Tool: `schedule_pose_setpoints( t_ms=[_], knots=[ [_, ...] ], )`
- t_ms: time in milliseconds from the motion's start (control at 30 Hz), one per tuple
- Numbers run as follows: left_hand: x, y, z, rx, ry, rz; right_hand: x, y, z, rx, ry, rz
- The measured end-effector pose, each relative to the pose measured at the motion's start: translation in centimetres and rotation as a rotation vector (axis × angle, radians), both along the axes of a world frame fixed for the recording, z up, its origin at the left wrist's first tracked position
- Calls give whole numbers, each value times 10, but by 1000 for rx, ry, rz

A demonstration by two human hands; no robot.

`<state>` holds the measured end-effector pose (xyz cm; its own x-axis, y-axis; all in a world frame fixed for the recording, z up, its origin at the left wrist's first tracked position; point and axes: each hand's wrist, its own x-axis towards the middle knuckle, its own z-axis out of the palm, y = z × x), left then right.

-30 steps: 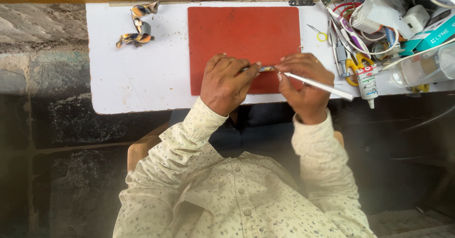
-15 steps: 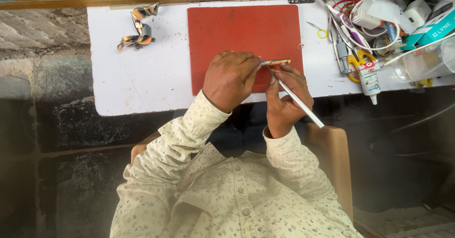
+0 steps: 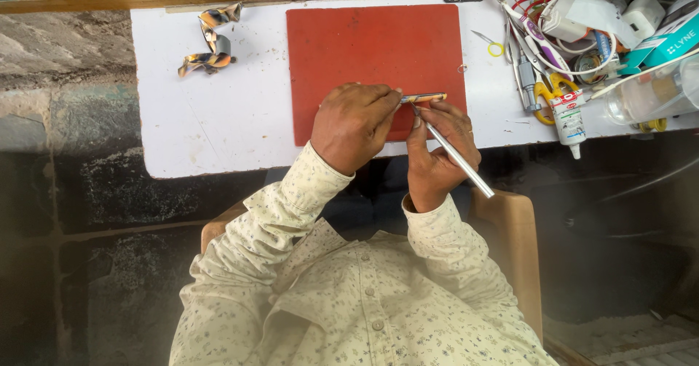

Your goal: The person holds a heat gun and blows hot air over a patterned film wrapped around a phone case on a red mat. They then set the heat gun aside and use a metal rod tool to press and smooth the film along the case edges, turning the case to work around its sides.

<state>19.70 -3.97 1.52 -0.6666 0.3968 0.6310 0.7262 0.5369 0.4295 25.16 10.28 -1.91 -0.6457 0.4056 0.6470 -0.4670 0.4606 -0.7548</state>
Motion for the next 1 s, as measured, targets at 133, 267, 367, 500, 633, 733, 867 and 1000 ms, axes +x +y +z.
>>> schedule_pose_setpoints(
  t_ms=[133, 267, 367, 500, 633, 733, 867, 1000],
  knots=[
    [1, 0, -1, 10, -2, 8, 1, -1, 0, 19, -6, -19],
    [0, 2, 0, 22, -35, 7, 0, -2, 1, 29, -3, -21],
    [-1, 4, 3, 50, -84, 17, 0, -5, 3, 52, -19, -50],
    [-4, 7, 11, 92, -224, 20, 0, -8, 6, 158, -24, -124],
    [-11, 10, 19, 120, -396, 75, -1, -10, 10, 169, -32, -139],
    [-16, 11, 24, 110, -463, 92, -2, -12, 12, 173, -26, -148],
    [-19, 10, 26, 98, -497, 81, -4, -14, 12, 159, -12, -151],
    [-18, 10, 26, 93, -491, 86, -6, -14, 10, 148, 2, -152]
  ],
)
